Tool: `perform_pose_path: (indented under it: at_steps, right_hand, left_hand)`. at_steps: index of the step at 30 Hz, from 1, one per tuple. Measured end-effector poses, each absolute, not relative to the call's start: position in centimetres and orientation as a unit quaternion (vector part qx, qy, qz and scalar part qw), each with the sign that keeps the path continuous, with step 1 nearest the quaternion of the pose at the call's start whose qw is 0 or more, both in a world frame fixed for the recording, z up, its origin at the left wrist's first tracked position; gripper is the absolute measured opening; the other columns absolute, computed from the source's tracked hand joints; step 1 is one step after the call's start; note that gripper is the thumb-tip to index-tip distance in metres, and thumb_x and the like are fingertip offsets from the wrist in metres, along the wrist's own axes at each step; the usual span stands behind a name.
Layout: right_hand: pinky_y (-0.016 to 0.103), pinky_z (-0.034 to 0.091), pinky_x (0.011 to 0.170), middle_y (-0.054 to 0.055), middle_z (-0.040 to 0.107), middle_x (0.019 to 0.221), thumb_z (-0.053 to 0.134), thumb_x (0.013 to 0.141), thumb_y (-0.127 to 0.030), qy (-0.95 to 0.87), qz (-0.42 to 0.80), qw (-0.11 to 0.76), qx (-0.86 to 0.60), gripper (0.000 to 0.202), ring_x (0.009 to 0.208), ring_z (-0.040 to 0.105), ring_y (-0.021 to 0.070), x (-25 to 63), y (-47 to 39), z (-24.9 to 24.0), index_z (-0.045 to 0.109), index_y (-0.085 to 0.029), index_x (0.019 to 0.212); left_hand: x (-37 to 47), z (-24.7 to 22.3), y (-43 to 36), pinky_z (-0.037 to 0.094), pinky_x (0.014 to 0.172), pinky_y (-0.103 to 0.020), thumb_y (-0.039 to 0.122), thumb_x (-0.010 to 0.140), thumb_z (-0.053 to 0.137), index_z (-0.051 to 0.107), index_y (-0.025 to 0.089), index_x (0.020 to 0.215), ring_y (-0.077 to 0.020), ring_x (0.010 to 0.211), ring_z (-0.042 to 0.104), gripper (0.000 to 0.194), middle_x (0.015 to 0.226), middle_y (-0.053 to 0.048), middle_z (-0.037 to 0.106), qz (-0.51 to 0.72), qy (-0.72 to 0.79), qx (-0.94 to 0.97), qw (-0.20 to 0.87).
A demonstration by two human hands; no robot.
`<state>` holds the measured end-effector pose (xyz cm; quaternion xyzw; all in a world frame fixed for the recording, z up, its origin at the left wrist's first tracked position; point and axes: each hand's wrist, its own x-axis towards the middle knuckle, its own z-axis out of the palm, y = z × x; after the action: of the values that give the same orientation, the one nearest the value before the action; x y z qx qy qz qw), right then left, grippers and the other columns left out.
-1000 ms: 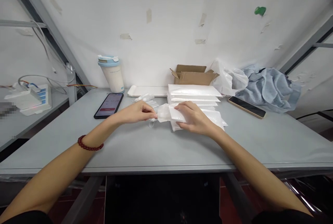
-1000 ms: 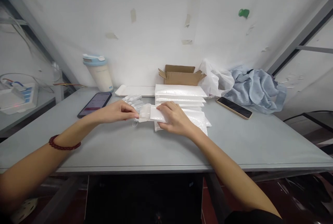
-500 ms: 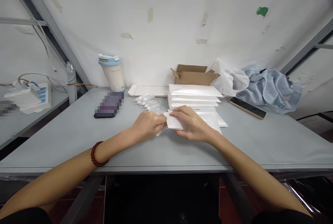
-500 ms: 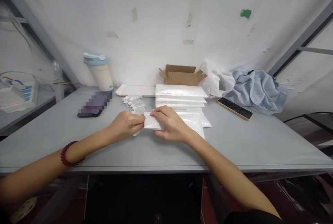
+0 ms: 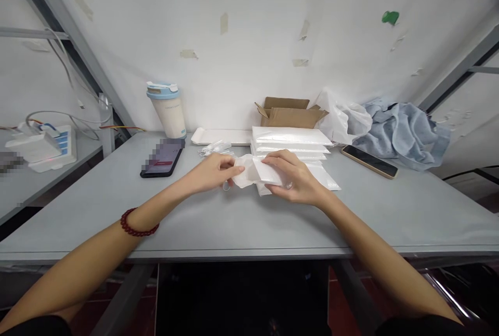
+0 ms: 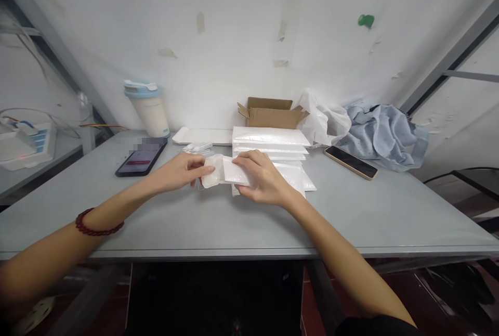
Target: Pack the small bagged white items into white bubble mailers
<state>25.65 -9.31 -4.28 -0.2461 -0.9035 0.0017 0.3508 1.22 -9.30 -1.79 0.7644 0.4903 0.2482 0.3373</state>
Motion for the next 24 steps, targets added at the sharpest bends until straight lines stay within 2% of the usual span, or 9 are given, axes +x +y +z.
perform_pose_path:
  at_steps: [3, 6, 11, 14, 17, 21, 24]
  right_hand:
    - [0.046, 0.042, 0.090, 0.012, 0.054, 0.120, 0.059, 0.076, -0.023, -0.912, -0.016, 0.312, -0.265, 0.050, 0.108, 0.050, 0.0267, 25.7, -9.4, -4.2, 0.047, -0.021, 0.124]
    - [0.047, 0.039, 0.092, 0.015, 0.052, 0.127, 0.053, 0.078, -0.023, -0.917, -0.063, 0.276, -0.280, 0.053, 0.113, 0.048, 0.0285, 25.4, -9.5, -4.4, 0.043, -0.018, 0.129]
    - [0.056, 0.032, 0.094, 0.025, 0.047, 0.133, 0.054, 0.078, -0.025, -0.902, -0.201, 0.226, -0.307, 0.066, 0.121, 0.042, 0.0362, 24.2, -10.1, -5.3, 0.031, -0.005, 0.137]
    - [0.055, 0.033, 0.092, 0.026, 0.046, 0.134, 0.044, 0.080, -0.013, -0.884, -0.270, 0.197, -0.327, 0.055, 0.121, 0.042, 0.0350, 23.3, -10.6, -5.8, 0.035, -0.002, 0.133]
    - [0.051, 0.036, 0.090, 0.022, 0.050, 0.131, 0.036, 0.081, -0.004, -0.868, -0.319, 0.196, -0.327, 0.047, 0.115, 0.047, 0.0310, 22.9, -11.0, -6.0, 0.045, -0.007, 0.127]
    - [0.046, 0.038, 0.087, 0.013, 0.059, 0.118, 0.038, 0.084, -0.004, -0.850, -0.354, 0.219, -0.324, 0.039, 0.100, 0.053, 0.0259, 22.8, -11.2, -5.9, 0.053, -0.015, 0.118]
    - [0.042, 0.040, 0.083, 0.011, 0.063, 0.103, 0.041, 0.085, -0.005, -0.835, -0.375, 0.237, -0.324, 0.035, 0.089, 0.054, 0.0226, 22.9, -11.2, -5.8, 0.055, -0.016, 0.114]
  left_hand:
    - [1.8, -2.2, -9.4, 0.044, 0.048, -0.024, 0.040, 0.085, 0.050, 0.060, 0.014, 0.062, -0.0140, 0.052, 0.061, 0.037, 0.061, -0.006, 0.066, 0.166, 0.463, 0.738, 0.461]
    - [2.6, -2.8, -9.8, 0.039, 0.043, -0.021, 0.036, 0.085, 0.050, 0.059, 0.013, 0.059, -0.0118, 0.045, 0.058, 0.035, 0.055, -0.005, 0.065, 0.199, 0.470, 0.699, 0.501]
    - [3.3, -3.5, -10.1, 0.033, 0.038, -0.020, 0.033, 0.087, 0.048, 0.056, 0.013, 0.055, -0.0095, 0.036, 0.050, 0.038, 0.042, -0.002, 0.057, 0.272, 0.485, 0.638, 0.533]
    - [3.3, -3.7, -10.1, 0.033, 0.039, -0.021, 0.034, 0.088, 0.048, 0.055, 0.014, 0.054, -0.0096, 0.036, 0.049, 0.040, 0.040, -0.001, 0.056, 0.291, 0.476, 0.646, 0.520]
    - [3.3, -3.7, -10.2, 0.034, 0.043, -0.021, 0.036, 0.089, 0.046, 0.052, 0.015, 0.050, -0.0084, 0.036, 0.045, 0.045, 0.038, 0.001, 0.052, 0.295, 0.467, 0.682, 0.480]
    - [3.3, -3.7, -10.8, 0.036, 0.048, -0.021, 0.039, 0.091, 0.044, 0.046, 0.016, 0.051, -0.0084, 0.044, 0.047, 0.046, 0.045, 0.003, 0.051, 0.351, 0.445, 0.726, 0.390]
    - [3.4, -3.7, -11.2, 0.040, 0.056, -0.023, 0.041, 0.094, 0.037, 0.050, 0.016, 0.059, -0.0101, 0.056, 0.050, 0.045, 0.058, 0.001, 0.055, 0.393, 0.433, 0.747, 0.317]
